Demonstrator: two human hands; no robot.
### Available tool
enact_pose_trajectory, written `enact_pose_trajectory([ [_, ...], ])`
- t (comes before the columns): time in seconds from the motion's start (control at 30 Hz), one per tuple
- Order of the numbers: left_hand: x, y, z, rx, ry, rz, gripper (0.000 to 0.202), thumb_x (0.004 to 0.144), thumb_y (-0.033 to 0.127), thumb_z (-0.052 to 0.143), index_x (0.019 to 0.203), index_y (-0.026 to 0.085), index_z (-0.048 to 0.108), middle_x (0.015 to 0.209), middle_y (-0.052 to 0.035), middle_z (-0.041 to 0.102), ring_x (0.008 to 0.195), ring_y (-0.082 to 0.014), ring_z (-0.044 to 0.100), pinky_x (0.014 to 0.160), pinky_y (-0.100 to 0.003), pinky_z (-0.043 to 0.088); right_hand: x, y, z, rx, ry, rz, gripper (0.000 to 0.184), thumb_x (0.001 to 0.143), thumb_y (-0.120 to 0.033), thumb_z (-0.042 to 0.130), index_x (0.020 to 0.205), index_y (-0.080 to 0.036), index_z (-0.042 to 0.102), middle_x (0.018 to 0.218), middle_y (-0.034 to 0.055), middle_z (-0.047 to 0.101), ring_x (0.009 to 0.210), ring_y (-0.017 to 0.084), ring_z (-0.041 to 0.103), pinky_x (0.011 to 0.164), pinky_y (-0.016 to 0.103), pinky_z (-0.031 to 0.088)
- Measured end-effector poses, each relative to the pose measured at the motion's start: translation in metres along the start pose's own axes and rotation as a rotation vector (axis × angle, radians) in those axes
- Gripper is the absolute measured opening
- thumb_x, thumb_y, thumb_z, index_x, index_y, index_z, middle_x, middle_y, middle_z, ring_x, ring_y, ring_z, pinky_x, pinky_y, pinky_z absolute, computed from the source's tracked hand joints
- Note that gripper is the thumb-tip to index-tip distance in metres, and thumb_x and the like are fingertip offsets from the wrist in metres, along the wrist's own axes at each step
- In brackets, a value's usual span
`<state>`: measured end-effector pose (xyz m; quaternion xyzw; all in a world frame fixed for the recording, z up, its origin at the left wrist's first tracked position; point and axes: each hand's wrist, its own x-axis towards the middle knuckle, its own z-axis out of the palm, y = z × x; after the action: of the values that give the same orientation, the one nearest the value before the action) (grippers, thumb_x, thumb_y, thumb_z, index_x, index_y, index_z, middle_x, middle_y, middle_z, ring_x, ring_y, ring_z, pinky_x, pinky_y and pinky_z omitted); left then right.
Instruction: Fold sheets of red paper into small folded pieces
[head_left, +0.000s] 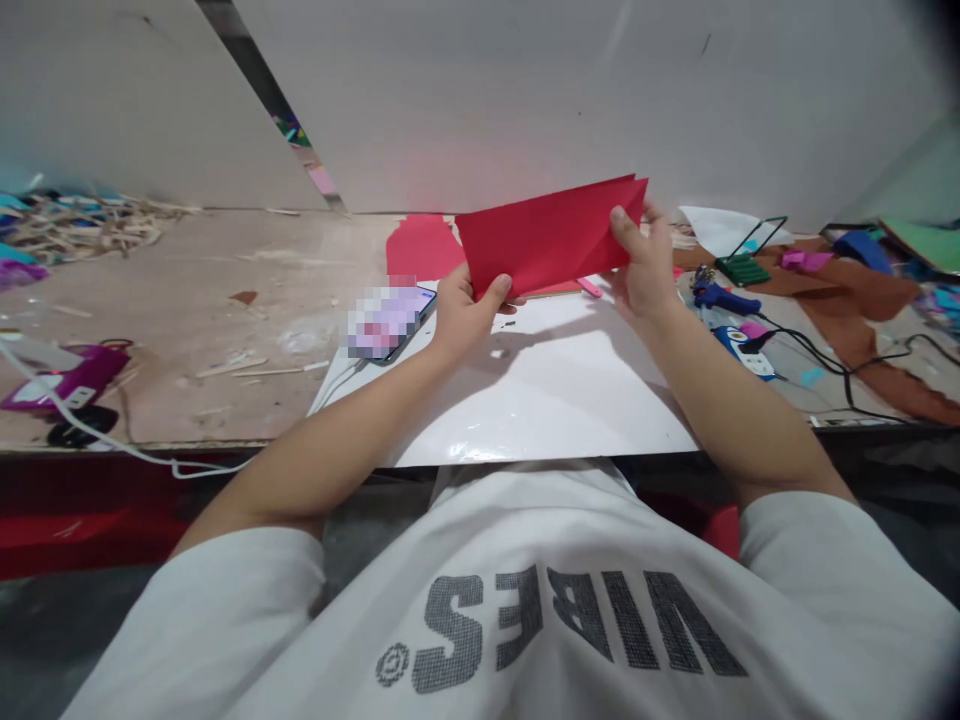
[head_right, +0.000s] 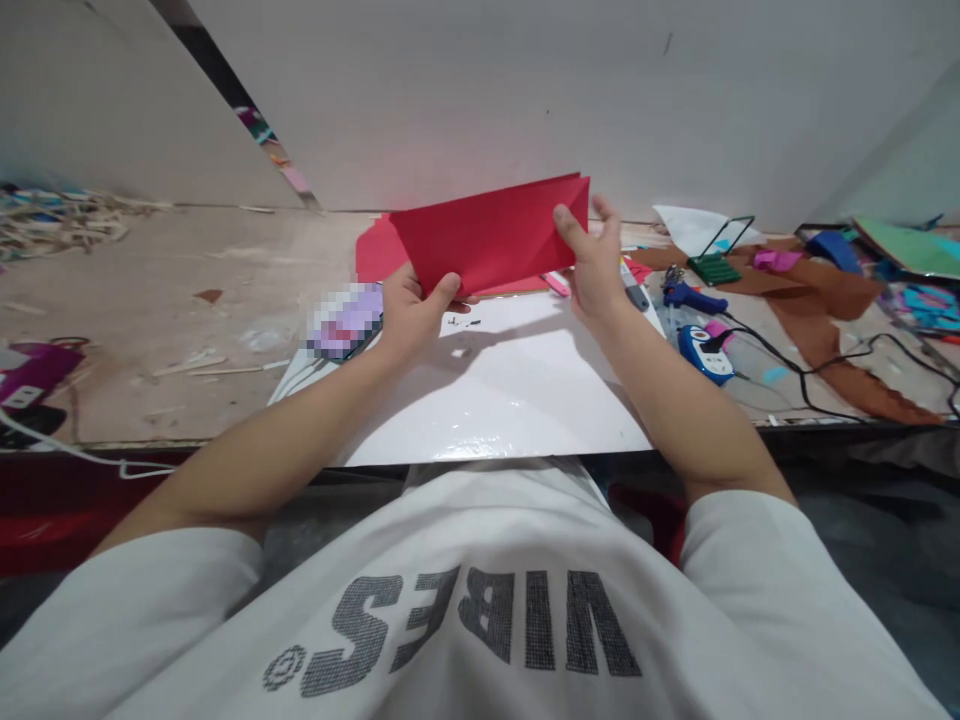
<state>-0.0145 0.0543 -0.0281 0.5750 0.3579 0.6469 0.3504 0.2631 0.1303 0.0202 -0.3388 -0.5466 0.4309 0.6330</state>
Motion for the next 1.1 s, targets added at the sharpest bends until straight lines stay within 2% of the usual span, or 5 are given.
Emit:
enact_pose_trajectory([
  [0.1,-0.002,-0.001,-0.003,0.005,-0.044,-0.029,0.078,0.092,0.091,0.105,0.127,0.026,0.08,0.111,-0.0095,0.092,0.089,-0.0297,0.096,0.077,-0.041,0.078,-0.004,0.004,0.007,0.24,0.068,0.077,0.071,0.07,-0.071,0.116,0.118,-0.038,0.076,0.127,0.0013,0.095,0.134,0.034,0.087,0.122,0.059,0.074],
  [0.37,0.016,0.043,-0.03,-0.118,-0.233,-0.166,0.086,0.104,0.109,0.071,0.12,0.027,0.089,0.105,-0.0135,0.094,0.106,-0.0401,0.096,0.088,-0.052,0.08,-0.014,-0.027,0.007,0.159,-0.052,0.045,0.066,0.054,-0.06,0.126,0.09,-0.029,0.081,0.097,0.0031,0.089,0.094,0.026,0.08,0.105,0.053,0.072],
  [0.6,-0.007,0.074,-0.012,0.044,-0.412,-0.319,0.061,0.09,0.069,0.114,0.124,0.023,0.09,0.113,-0.0083,0.095,0.1,-0.0328,0.094,0.086,-0.042,0.077,-0.064,-0.033,0.042,0.002,-0.288,0.087,0.063,0.059,-0.061,0.128,0.09,-0.028,0.084,0.094,0.0013,0.087,0.097,0.029,0.084,0.094,0.047,0.076],
  [0.87,-0.019,0.051,-0.001,0.044,-0.261,-0.121,0.071,0.105,0.093,0.097,0.12,0.025,0.086,0.113,-0.0108,0.095,0.116,-0.0383,0.095,0.099,-0.05,0.08,-0.081,-0.008,0.053,0.048,-0.139,0.075,0.081,0.075,-0.089,0.116,0.122,-0.033,0.081,0.127,0.0046,0.09,0.131,0.035,0.089,0.111,0.052,0.078],
  [1.1,-0.03,0.024,0.007,0.084,-0.163,-0.021,0.072,0.112,0.097,0.086,0.125,0.027,0.083,0.126,-0.0118,0.093,0.128,-0.0379,0.092,0.115,-0.054,0.077,-0.104,-0.011,0.071,0.203,-0.154,0.267,0.077,0.074,-0.091,0.117,0.107,-0.031,0.082,0.115,0.0079,0.095,0.13,0.041,0.092,0.116,0.058,0.08],
])
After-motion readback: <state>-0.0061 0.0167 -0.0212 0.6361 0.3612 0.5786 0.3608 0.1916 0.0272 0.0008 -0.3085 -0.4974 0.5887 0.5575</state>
